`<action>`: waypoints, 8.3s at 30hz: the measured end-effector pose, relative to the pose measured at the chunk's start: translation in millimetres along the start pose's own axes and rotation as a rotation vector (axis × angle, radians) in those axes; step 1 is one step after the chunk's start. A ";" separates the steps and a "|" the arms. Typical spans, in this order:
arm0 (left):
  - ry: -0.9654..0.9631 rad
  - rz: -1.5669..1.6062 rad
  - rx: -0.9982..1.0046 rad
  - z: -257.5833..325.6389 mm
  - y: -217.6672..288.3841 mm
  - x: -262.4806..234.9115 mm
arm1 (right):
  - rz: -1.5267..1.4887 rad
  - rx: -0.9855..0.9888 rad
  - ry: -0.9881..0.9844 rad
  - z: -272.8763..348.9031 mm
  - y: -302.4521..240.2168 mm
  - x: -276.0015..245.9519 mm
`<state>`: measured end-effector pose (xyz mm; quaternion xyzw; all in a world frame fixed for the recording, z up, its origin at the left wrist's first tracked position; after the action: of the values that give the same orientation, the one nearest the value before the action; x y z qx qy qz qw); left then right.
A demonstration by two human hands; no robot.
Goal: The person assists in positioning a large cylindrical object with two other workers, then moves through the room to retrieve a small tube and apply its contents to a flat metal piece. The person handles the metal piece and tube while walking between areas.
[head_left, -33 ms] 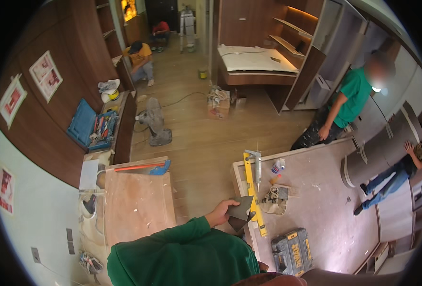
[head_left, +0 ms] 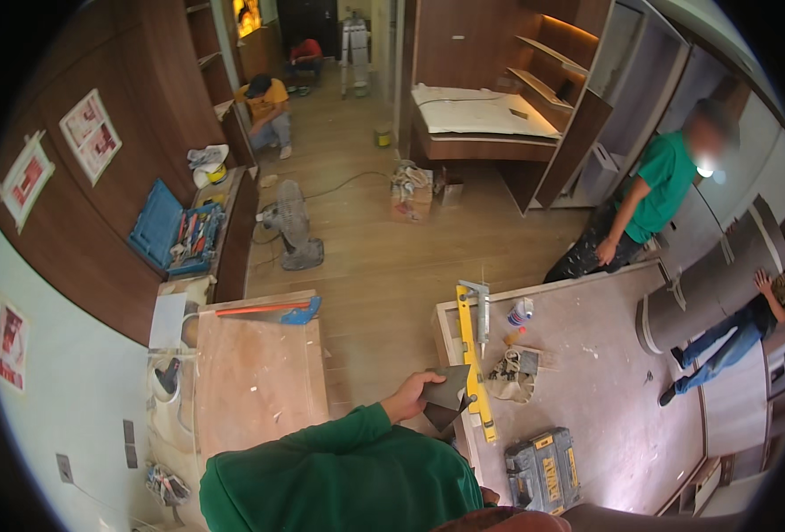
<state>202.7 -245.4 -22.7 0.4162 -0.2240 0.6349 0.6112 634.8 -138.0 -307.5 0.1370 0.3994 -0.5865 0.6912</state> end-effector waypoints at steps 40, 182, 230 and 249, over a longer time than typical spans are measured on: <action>0.149 0.331 0.268 -12.0 91.4 -43.8 | -0.009 -0.025 -0.131 -1.4 -24.3 -0.4; 0.202 0.249 0.353 3.9 79.6 -28.7 | -0.141 0.095 -0.166 -129.2 -155.0 -87.4; -0.197 -0.057 0.027 -96.2 78.6 152.7 | -1.129 -0.573 0.498 24.4 -408.7 -282.4; -0.301 -0.393 0.326 -104.5 81.5 223.5 | -1.712 -0.315 0.399 66.8 -386.9 -344.4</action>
<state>118.6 -43.2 117.1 0.6337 -0.1223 0.4631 0.6075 307.3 -46.7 89.0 -0.2052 0.5538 -0.8051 -0.0550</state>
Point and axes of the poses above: each hand's wrist, its own z-axis away from the middle knuckle, its own x-axis out of the palm, y = z × x, the point moved 2 cm from there along -z, towards the middle knuckle, and after that the axes turned 10 degrees about z, right-handed, at the moved point
